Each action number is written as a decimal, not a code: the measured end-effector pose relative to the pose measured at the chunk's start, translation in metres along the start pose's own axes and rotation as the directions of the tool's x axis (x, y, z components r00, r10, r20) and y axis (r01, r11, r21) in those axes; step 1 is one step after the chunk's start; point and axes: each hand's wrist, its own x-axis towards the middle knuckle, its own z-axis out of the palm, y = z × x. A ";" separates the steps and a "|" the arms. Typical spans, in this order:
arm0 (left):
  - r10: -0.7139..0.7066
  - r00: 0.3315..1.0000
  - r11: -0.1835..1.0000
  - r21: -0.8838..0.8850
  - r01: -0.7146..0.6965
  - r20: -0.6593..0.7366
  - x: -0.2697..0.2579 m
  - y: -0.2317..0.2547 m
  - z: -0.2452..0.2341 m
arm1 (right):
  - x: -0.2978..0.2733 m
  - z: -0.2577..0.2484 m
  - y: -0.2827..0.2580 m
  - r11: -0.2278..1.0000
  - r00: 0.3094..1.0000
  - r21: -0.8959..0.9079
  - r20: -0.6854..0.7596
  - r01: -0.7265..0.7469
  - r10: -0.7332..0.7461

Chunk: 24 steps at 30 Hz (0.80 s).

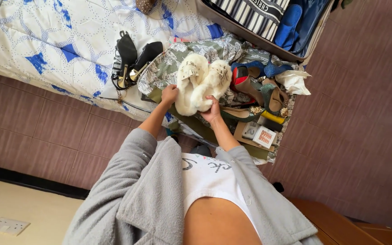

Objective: Pack a suitcase with a designer handbag, slippers, and toiletries.

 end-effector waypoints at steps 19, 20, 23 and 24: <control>-0.080 0.930 0.750 -0.593 0.293 0.359 0.002 -0.018 0.038 | -0.001 0.003 -0.004 0.998 0.997 0.030 0.067 -0.048 0.046; -0.056 0.973 0.904 -0.402 0.144 0.224 0.000 -0.015 0.038 | -0.001 0.001 -0.007 0.998 0.995 0.028 0.090 -0.049 0.047; -0.038 0.986 0.964 -0.253 0.079 0.164 0.003 -0.011 0.043 | -0.009 0.004 -0.013 0.999 0.995 0.013 0.095 -0.031 0.030; -0.079 0.970 0.928 -0.338 0.156 0.230 0.004 -0.012 0.045 | -0.014 0.005 -0.014 1.000 0.997 -0.005 0.079 -0.014 0.015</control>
